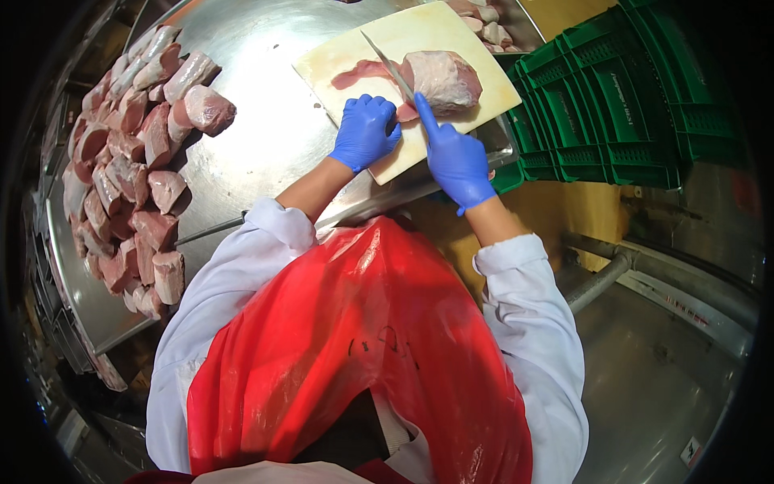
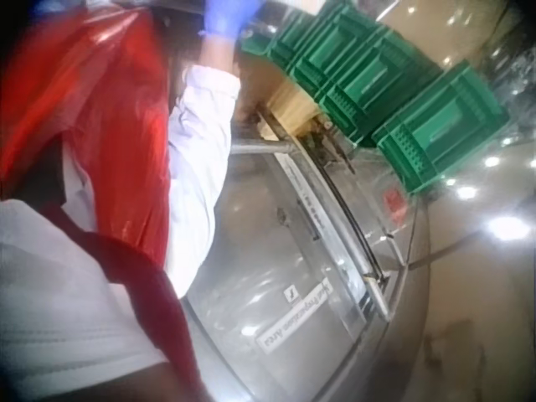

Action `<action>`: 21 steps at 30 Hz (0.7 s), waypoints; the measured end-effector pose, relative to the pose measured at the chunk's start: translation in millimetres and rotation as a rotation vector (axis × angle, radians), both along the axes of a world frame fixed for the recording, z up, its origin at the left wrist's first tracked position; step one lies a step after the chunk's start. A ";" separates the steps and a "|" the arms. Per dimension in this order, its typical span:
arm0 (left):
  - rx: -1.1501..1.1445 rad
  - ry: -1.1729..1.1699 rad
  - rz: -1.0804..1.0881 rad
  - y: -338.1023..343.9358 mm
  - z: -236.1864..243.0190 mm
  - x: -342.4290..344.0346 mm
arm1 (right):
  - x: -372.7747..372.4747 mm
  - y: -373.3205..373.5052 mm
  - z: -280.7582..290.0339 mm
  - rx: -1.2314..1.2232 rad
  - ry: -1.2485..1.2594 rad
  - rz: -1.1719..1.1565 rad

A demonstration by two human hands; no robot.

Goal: The person cuts large pieces of raw meat into smaller portions using a knife on a cutting board. The cut pieces are placed into a green crate while the person continues to trim and portion additional meat.

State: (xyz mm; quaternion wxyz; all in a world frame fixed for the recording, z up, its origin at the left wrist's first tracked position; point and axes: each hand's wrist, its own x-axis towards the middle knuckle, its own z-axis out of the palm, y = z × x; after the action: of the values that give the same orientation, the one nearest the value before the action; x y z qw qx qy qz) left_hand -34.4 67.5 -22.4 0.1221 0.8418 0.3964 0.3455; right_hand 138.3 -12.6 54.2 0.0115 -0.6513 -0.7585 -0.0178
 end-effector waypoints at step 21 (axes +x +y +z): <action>0.000 0.038 -0.118 84.8 1.2 -33.0 | -55.2 70.4 19.3 -0.060 0.224 -0.226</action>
State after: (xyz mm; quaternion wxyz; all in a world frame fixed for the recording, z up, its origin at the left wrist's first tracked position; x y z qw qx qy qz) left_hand -67.4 152.2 -21.2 0.1347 0.8701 0.3484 0.3215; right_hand 83.1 57.8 73.5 0.0742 -0.7306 -0.6745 0.0764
